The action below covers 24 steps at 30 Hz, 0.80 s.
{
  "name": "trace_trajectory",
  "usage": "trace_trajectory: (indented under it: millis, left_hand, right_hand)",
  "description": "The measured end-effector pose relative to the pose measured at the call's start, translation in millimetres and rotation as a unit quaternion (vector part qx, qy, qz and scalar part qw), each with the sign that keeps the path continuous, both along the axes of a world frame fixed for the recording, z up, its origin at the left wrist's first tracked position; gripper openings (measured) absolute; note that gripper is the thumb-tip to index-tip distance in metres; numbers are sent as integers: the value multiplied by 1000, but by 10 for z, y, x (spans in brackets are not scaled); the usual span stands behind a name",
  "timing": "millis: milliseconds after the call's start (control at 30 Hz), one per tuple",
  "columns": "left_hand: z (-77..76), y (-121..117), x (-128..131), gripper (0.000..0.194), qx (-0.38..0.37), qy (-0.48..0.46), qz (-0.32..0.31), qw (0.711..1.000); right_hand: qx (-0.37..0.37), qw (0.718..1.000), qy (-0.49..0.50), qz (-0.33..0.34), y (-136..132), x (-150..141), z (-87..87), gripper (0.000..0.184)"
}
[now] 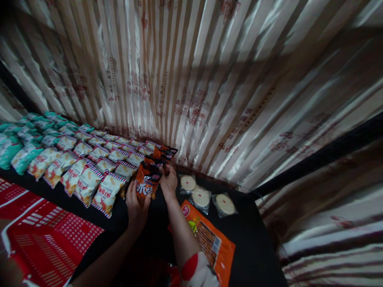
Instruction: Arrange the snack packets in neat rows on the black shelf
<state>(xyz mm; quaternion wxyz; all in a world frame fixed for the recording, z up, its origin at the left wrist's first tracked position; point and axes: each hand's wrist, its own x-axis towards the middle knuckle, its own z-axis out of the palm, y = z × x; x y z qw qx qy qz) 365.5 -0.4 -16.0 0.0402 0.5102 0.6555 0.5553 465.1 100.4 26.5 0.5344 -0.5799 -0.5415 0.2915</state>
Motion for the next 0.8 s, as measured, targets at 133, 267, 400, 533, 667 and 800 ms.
trace_trajectory:
  millis: [133,267,400,533,667,800]
  left_hand:
    - [1,-7,-7,59,6,6,-3,1000]
    - [32,-6,-30,56,18,-2,-5,1000]
    - [65,15,-52,57,23,-18,-9,1000]
    - [59,49,-60,58,11,-27,-7,1000]
    - [20,63,-59,58,5,-28,-17,999]
    - [-12,55,-64,62,15,-20,-20,999]
  right_hand:
    - [-15,997,32,64,38,-5,-51,31]
    - [0,998,42,52,47,-24,-65,28]
    - [12,999,37,33,58,-55,-1,27]
    - [12,999,38,23,63,-80,22,29]
    - [10,999,46,18,10,-88,-1,32]
    - [20,999,45,-18,-163,-73,107,35]
